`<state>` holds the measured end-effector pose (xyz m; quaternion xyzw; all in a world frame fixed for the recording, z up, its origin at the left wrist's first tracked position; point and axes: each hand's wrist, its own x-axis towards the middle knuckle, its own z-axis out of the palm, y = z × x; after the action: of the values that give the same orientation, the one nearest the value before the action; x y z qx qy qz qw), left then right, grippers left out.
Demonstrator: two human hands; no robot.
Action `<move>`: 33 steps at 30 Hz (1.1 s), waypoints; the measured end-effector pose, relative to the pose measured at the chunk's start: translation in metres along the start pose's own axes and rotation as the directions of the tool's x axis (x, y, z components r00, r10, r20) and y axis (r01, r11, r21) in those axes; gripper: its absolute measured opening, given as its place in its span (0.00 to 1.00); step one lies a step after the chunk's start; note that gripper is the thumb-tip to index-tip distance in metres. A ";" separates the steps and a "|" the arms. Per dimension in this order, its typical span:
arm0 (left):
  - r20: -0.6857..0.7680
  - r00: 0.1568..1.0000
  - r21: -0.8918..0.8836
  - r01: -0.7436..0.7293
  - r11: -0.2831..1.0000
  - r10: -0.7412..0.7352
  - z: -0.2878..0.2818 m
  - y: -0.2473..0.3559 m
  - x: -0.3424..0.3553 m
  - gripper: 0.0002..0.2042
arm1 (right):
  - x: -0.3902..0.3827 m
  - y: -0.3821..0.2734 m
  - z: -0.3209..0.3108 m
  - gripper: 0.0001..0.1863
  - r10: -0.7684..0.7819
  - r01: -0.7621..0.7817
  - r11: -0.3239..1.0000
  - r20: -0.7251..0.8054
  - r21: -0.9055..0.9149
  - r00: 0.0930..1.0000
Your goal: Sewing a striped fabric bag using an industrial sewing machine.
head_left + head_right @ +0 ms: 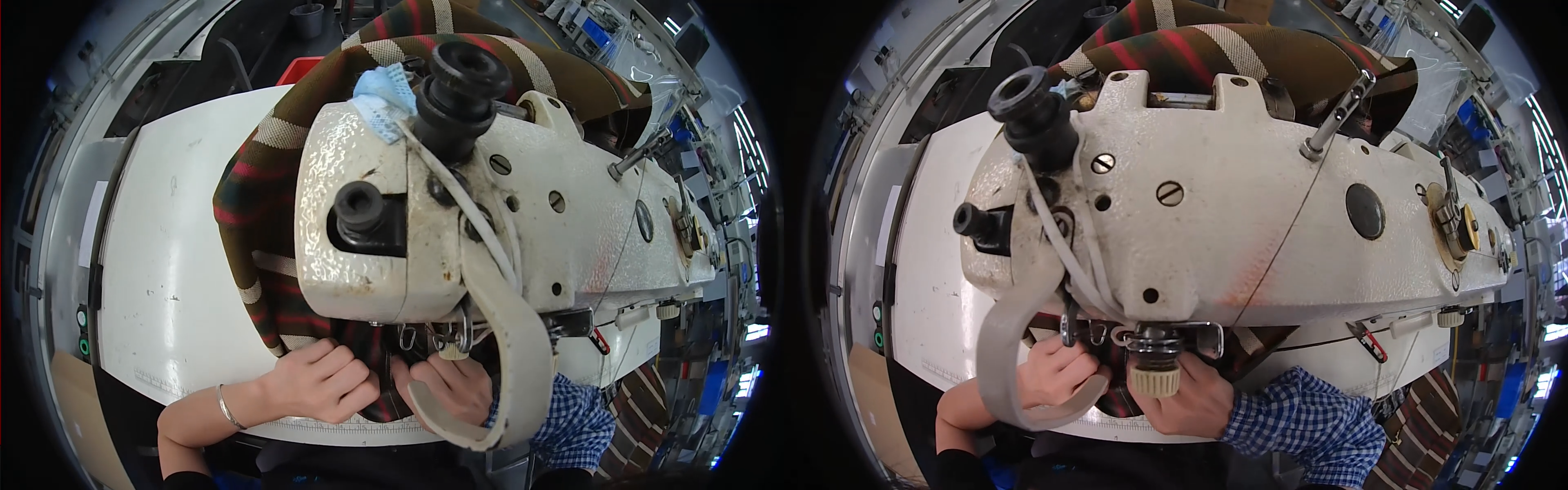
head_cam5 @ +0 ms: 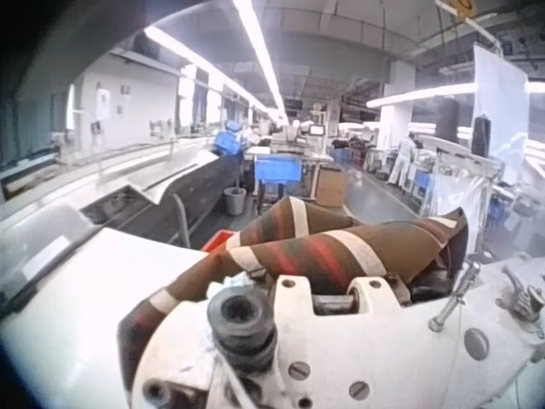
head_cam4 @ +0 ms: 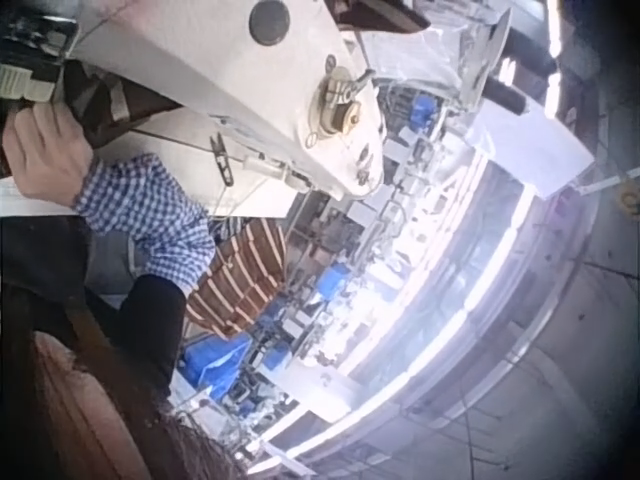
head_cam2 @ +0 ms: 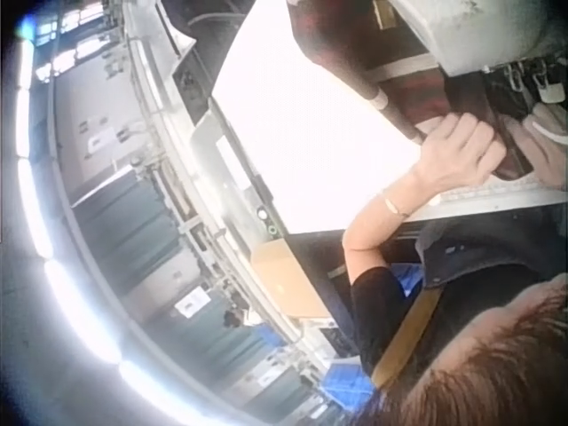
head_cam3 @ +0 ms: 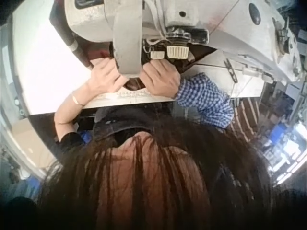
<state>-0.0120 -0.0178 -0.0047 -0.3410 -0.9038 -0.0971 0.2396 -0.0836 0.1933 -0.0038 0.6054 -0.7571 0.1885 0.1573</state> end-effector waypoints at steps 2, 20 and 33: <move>-0.045 0.999 0.047 -0.026 0.999 0.028 -0.005 0.001 0.002 0.06 | 0.001 0.001 -0.009 0.12 -0.052 0.052 0.998 0.029 -0.020 0.998; -0.005 1.000 0.079 -0.017 0.997 0.017 -0.023 0.009 0.015 0.10 | -0.025 -0.008 0.014 0.07 -0.166 0.159 0.986 -0.210 -0.053 0.963; 0.015 0.999 -0.088 -0.048 0.995 0.049 -0.016 0.013 0.004 0.15 | -0.009 -0.012 0.001 0.12 0.042 -0.042 0.995 0.005 0.095 0.999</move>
<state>-0.0004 -0.0113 0.0110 -0.3738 -0.8922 -0.1279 0.2191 -0.0698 0.1980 -0.0072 0.5964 -0.7601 0.2268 0.1232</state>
